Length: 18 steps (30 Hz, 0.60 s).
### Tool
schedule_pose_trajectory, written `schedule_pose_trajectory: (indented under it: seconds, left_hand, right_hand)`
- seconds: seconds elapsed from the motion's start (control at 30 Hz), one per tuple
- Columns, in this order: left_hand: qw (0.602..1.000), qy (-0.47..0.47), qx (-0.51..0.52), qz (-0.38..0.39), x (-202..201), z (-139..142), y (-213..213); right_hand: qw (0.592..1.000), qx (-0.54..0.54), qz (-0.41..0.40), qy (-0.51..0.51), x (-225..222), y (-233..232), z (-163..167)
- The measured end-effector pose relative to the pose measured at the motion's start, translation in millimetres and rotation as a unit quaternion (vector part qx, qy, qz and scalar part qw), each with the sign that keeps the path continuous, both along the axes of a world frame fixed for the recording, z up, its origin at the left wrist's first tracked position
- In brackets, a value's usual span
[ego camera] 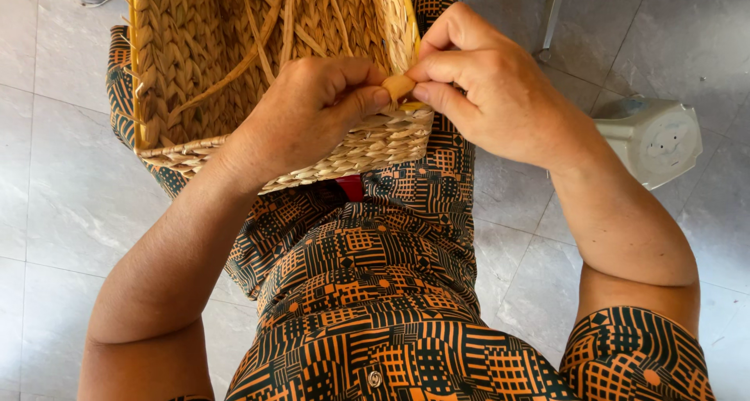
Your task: The person sits with a woven water-hyacinth basket on their lap and weaves flat reed strips along its rim, threading and tightening each strip around the basket edge by hand. They pull the strips taut, fold them over the rim, and tuck the ends into the weave, working around the basket.
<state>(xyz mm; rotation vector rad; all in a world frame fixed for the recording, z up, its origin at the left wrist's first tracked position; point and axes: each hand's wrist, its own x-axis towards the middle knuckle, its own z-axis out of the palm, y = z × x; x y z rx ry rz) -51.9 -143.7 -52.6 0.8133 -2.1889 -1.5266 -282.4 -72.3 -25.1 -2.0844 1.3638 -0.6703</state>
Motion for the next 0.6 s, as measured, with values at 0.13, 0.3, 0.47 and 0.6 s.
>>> schedule_pose_trajectory:
  seconds: [0.13,0.3,0.47,0.6]
  left_hand:
    - [0.997,-0.068,-0.019,0.032,-6,-7,1]
    - [0.996,-0.066,-0.047,0.022,-13,-14,-1]
    - [0.996,-0.081,-0.010,0.027,-14,-16,-2]
    - [0.999,-0.045,0.020,0.013,-14,-18,-4]
  right_hand:
    - [0.989,-0.134,-0.037,0.047,-3,19,8]
    - [0.973,-0.201,-0.076,0.083,12,47,-23]
    - [0.953,-0.273,-0.102,0.078,15,48,-57]
    - [0.928,-0.344,-0.122,0.078,19,47,-62]
